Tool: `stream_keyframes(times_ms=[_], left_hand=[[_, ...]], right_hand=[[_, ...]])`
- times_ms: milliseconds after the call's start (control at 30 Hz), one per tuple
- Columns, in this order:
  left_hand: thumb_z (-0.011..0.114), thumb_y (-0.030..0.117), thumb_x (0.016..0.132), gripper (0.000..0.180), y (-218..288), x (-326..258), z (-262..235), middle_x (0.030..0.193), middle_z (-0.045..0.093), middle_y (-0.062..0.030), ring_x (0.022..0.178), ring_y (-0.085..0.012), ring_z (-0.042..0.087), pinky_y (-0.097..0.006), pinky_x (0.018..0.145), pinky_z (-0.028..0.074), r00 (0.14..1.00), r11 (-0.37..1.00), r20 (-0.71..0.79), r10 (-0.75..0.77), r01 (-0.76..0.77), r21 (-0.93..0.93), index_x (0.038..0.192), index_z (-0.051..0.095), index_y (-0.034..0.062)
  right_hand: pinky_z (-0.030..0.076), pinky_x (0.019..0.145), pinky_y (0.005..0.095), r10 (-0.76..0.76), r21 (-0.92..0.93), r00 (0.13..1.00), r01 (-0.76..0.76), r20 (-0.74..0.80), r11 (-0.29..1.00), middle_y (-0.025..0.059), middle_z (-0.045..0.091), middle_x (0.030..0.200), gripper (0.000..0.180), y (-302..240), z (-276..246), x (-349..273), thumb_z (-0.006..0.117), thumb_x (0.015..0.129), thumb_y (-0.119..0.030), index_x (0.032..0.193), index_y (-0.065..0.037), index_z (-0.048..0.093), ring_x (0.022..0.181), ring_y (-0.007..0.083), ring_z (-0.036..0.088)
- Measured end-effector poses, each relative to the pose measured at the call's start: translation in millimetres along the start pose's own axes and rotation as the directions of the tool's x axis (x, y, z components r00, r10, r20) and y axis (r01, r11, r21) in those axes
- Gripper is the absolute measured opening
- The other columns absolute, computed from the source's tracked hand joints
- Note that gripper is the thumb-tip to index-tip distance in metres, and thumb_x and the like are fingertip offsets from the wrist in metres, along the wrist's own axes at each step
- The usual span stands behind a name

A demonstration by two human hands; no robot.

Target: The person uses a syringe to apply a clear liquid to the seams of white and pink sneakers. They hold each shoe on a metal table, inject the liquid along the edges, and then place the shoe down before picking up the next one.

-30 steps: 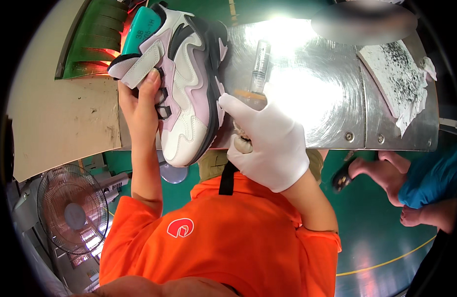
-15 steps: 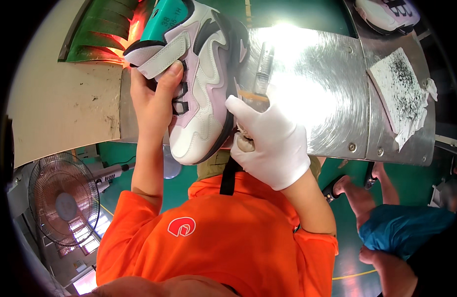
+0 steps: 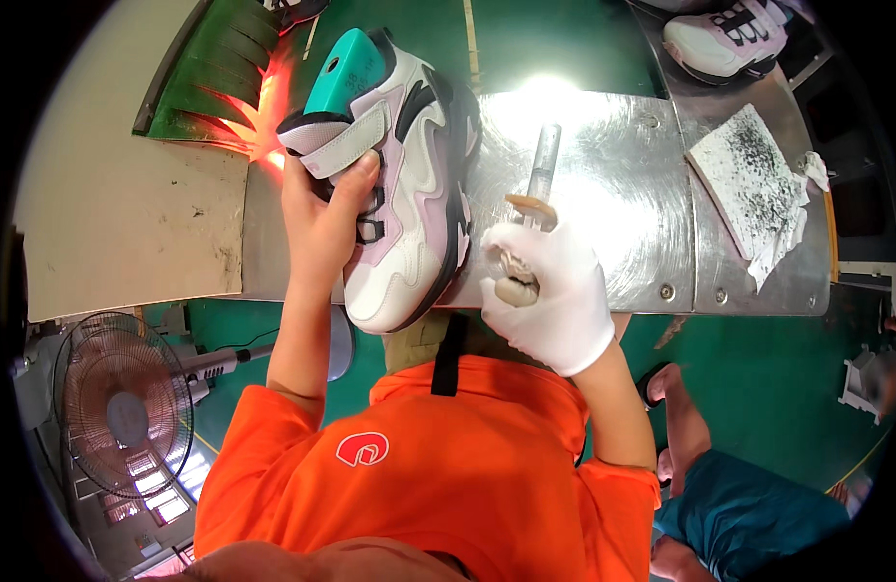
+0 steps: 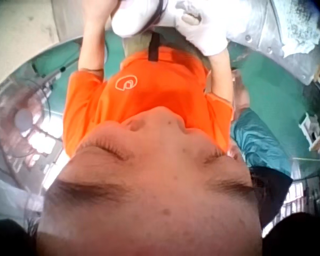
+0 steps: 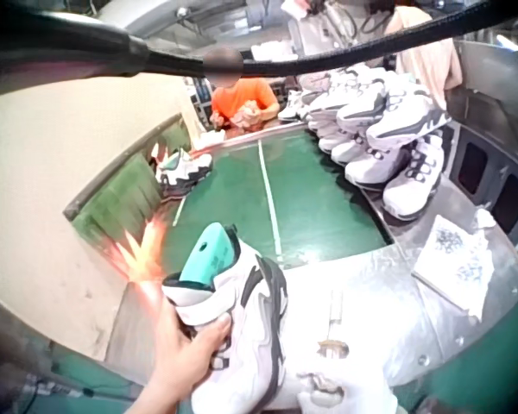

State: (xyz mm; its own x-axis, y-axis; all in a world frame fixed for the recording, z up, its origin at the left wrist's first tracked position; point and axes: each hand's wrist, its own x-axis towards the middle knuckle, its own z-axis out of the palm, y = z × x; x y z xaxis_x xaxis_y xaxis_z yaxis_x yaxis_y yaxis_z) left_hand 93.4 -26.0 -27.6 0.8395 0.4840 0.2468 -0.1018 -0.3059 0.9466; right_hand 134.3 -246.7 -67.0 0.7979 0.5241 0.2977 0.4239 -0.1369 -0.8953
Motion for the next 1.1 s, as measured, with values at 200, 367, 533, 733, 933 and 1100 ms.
stream_keyframes(times_ms=[200, 367, 533, 733, 933, 1100], left_hand=[[0.073, 0.012, 0.083, 0.051, -2, 0, 2, 0.111, 0.061, -0.0093, 0.098, -0.0159, 0.060, -0.030, 0.085, 0.050, 0.999, 0.999, 0.002, 0.044, -0.044, -0.013, 0.124, 0.045, 0.0008], [0.074, 0.013, 0.083, 0.053, -1, -1, 3, 0.113, 0.061, -0.0107, 0.101, -0.0169, 0.060, -0.031, 0.087, 0.050, 0.998, 0.998, 0.014, 0.056, -0.056, -0.003, 0.126, 0.045, 0.0001], [0.074, 0.014, 0.083, 0.058, -5, -1, 3, 0.115, 0.061, -0.0111, 0.104, -0.0186, 0.060, -0.032, 0.091, 0.049, 0.997, 0.997, 0.028, 0.073, -0.073, 0.014, 0.130, 0.044, -0.0004], [0.072, 0.013, 0.086, 0.054, -8, 31, 0, 0.115, 0.060, -0.0104, 0.107, -0.0181, 0.058, -0.032, 0.093, 0.047, 0.999, 0.995, 0.016, 0.033, -0.032, -0.090, 0.130, 0.045, -0.0012], [0.072, 0.016, 0.085, 0.045, -27, 161, 3, 0.109, 0.062, -0.0099, 0.097, -0.0156, 0.059, -0.031, 0.087, 0.049, 0.992, 0.996, 0.115, 0.044, -0.052, 0.066, 0.120, 0.050, -0.0019], [0.074, 0.017, 0.081, 0.046, -48, 339, 48, 0.097, 0.068, -0.0076, 0.082, -0.0143, 0.066, -0.029, 0.073, 0.053, 0.976, 0.978, 0.181, 0.125, -0.152, 0.146, 0.119, 0.053, 0.0011]], right_hand=[[0.052, 0.070, 0.0362, -0.049, -0.235, 0.956, -0.021, -0.290, 0.972, 0.0190, 0.054, 0.114, 0.027, 7, 24, 20, 0.069, 0.064, -0.004, 0.090, -0.009, 0.064, 0.079, 0.0292, 0.062], [0.051, 0.064, 0.0405, -0.104, -0.462, 0.927, -0.080, -0.360, 0.883, 0.0147, 0.051, 0.097, 0.022, -6, 35, 44, 0.070, 0.064, -0.012, 0.083, -0.009, 0.060, 0.071, 0.0318, 0.059], [0.052, 0.063, 0.0421, -0.099, -0.563, 0.967, -0.053, -0.236, 0.825, 0.0162, 0.054, 0.101, 0.025, -7, 31, 40, 0.070, 0.065, -0.012, 0.088, -0.009, 0.062, 0.074, 0.0330, 0.061], [0.054, 0.071, 0.0357, -0.215, -0.511, 0.959, 0.094, -0.183, 0.855, 0.0163, 0.057, 0.107, 0.048, 0, -7, 17, 0.076, 0.066, -0.009, 0.112, -0.006, 0.059, 0.080, 0.0294, 0.063], [0.053, 0.075, 0.0287, 0.346, 0.009, 0.837, -0.378, -0.424, 0.926, 0.0137, 0.051, 0.121, 0.104, 33, -61, -4, 0.080, 0.064, -0.002, 0.151, -0.005, 0.022, 0.095, 0.0179, 0.056], [0.046, 0.078, 0.0323, 0.188, -0.356, 0.850, -0.393, -0.492, 0.847, 0.0150, 0.048, 0.122, 0.102, 47, -66, -10, 0.081, 0.060, -0.004, 0.147, -0.004, 0.027, 0.095, 0.0213, 0.053]])
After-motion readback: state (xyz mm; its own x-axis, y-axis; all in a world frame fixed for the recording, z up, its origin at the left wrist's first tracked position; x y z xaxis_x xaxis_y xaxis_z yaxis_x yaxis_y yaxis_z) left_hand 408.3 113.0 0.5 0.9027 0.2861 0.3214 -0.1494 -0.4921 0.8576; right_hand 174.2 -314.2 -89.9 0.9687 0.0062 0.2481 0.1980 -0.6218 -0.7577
